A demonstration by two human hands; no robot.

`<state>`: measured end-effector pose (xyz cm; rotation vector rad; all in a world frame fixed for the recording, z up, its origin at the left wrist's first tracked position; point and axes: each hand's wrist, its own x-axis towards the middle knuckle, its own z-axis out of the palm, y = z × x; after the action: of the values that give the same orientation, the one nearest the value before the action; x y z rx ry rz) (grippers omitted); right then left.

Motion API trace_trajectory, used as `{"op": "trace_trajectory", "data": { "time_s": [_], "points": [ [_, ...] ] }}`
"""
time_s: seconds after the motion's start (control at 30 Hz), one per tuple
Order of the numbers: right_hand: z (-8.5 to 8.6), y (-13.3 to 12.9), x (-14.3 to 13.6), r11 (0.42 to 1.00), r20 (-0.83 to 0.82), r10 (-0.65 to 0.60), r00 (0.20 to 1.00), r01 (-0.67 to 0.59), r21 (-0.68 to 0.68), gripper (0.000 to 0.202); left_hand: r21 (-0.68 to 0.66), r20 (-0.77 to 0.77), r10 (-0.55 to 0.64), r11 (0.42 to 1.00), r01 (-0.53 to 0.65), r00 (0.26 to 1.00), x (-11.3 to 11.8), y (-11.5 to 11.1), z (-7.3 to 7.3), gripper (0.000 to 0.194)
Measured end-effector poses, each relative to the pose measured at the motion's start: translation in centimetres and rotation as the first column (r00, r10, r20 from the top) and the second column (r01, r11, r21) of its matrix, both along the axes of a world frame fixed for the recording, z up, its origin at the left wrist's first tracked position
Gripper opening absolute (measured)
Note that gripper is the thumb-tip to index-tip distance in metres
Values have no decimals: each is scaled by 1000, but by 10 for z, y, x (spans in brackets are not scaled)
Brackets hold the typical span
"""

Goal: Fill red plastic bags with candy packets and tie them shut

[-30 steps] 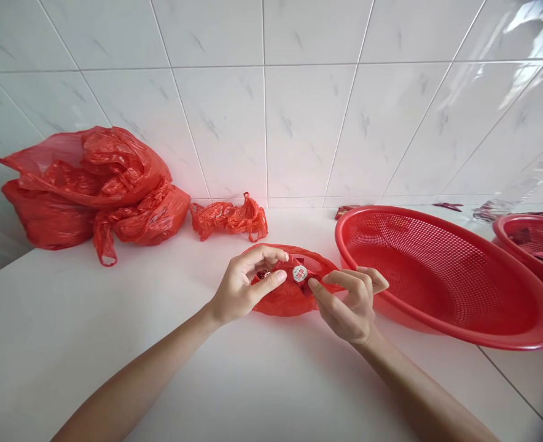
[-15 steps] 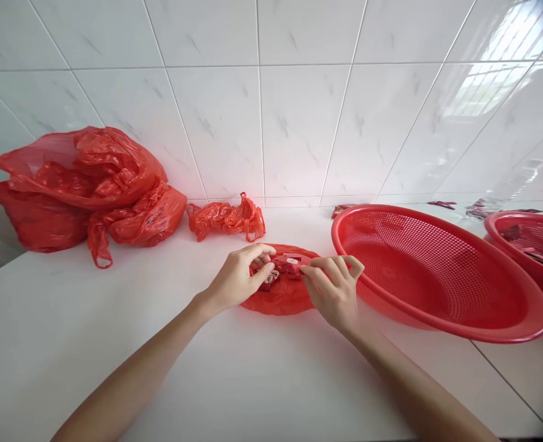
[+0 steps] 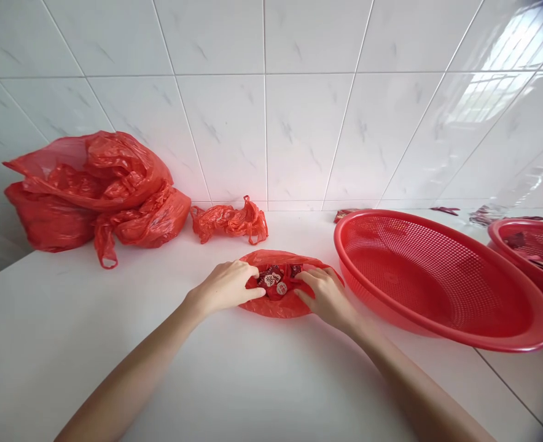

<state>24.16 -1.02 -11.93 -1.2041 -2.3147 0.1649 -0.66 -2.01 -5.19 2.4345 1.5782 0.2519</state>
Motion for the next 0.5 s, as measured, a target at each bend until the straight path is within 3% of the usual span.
{"op": "trace_trajectory", "data": {
  "time_s": [0.1,0.23,0.33,0.5],
  "points": [
    [4,-3,1,997,104,-41,994,34,66,6,32,-2,26,999,-26,1000,-6,2,3,11],
    [12,-4,4,985,133,-51,990,27,172,20,188,33,81,978,-86,996,-17,9,15,31],
    [22,-3,6,972,95,13,995,-35,233,26,312,157,110,937,-155,981,-28,12,27,40],
    [42,-4,10,946,110,24,994,-58,318,18,473,344,72,848,-238,936,-43,12,44,34]
  ]
}}
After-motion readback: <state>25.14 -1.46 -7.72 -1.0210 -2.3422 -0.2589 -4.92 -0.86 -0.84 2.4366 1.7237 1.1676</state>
